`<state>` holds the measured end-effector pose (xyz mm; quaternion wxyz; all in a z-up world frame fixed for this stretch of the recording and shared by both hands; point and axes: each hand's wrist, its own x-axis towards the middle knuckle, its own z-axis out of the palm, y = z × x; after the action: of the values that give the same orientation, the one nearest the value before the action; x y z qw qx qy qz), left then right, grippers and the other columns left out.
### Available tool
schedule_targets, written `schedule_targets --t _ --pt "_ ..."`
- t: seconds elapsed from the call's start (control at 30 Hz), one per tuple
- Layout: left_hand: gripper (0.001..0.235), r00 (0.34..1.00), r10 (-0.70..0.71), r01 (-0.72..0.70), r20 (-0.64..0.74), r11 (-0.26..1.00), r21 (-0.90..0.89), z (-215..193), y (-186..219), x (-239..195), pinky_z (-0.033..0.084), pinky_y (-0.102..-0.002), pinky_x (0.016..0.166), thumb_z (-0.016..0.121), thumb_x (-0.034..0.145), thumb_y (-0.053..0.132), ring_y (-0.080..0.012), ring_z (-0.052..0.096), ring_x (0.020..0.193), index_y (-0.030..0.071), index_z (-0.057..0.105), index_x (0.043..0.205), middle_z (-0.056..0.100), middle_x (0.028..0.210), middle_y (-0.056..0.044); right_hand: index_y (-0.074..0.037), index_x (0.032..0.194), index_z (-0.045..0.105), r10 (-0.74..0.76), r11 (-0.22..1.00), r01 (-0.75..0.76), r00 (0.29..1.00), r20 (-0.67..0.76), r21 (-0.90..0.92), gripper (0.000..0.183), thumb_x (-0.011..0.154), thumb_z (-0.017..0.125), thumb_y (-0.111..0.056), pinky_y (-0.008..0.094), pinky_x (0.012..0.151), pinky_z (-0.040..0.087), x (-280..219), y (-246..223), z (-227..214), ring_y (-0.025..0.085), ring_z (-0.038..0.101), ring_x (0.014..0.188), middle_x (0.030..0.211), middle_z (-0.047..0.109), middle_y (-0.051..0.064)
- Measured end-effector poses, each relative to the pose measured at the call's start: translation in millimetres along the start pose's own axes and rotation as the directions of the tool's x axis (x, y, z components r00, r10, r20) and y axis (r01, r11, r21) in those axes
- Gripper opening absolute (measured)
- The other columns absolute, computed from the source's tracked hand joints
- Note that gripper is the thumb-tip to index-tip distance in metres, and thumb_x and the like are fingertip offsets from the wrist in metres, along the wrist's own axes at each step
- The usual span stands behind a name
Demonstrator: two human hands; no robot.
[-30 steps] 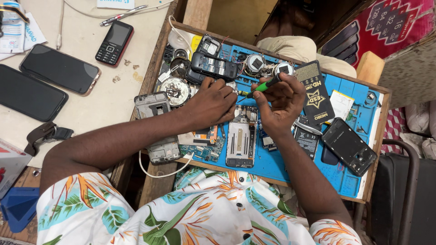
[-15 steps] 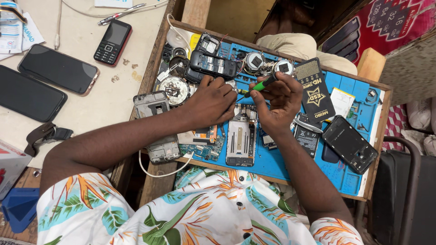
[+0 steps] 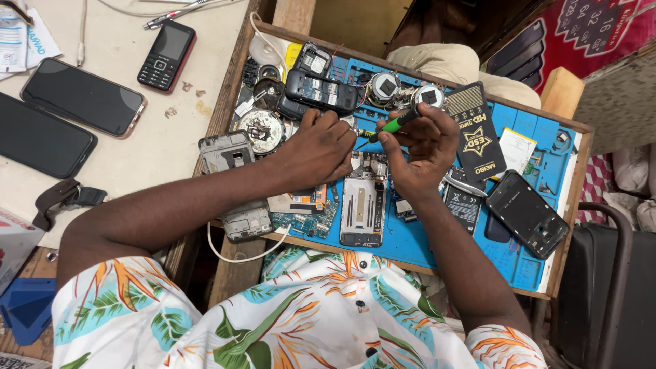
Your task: The person uses a green-handled screwdriver to work on a disassembled mobile phone motherboard on a cluttered workbench. They repeatedly probe and adjust small components on the circuit board while handling the device with both hands.
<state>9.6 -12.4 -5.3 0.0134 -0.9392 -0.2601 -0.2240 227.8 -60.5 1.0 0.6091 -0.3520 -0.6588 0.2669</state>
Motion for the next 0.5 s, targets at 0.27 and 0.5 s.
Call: schedule_targets --t 0.27,0.5 --pt "0.027 0.999 0.035 -0.034 0.013 0.995 -0.098 9.9 -11.3 -3.6 0.038 -0.047 0.082 0.068 0.089 0.03 -0.03 0.051 0.092 0.004 0.061 0.095 0.057 0.092 -0.014 -0.019 0.153 0.039 -0.01 1.0 0.009 1.0 0.002 0.023 0.063 0.109 0.073 0.011 0.032 0.098 0.067 -8.3 6.9 -9.0 0.021 0.074 0.111 0.124 0.067 0.014" --pt "0.02 0.998 -0.05 0.029 -0.042 0.918 -0.395 1.3 -17.0 -2.6 0.039 -0.047 0.083 0.068 0.093 0.019 -0.0318 0.052 0.089 0.0 0.065 0.098 0.058 0.089 -0.014 -0.019 0.15 0.037 -0.011 1.0 0.01 1.0 0.029 0.006 0.059 0.111 0.072 0.009 0.032 0.1 0.067 -4.4 2.7 -10.2 0.021 0.075 0.113 0.126 0.067 0.015"
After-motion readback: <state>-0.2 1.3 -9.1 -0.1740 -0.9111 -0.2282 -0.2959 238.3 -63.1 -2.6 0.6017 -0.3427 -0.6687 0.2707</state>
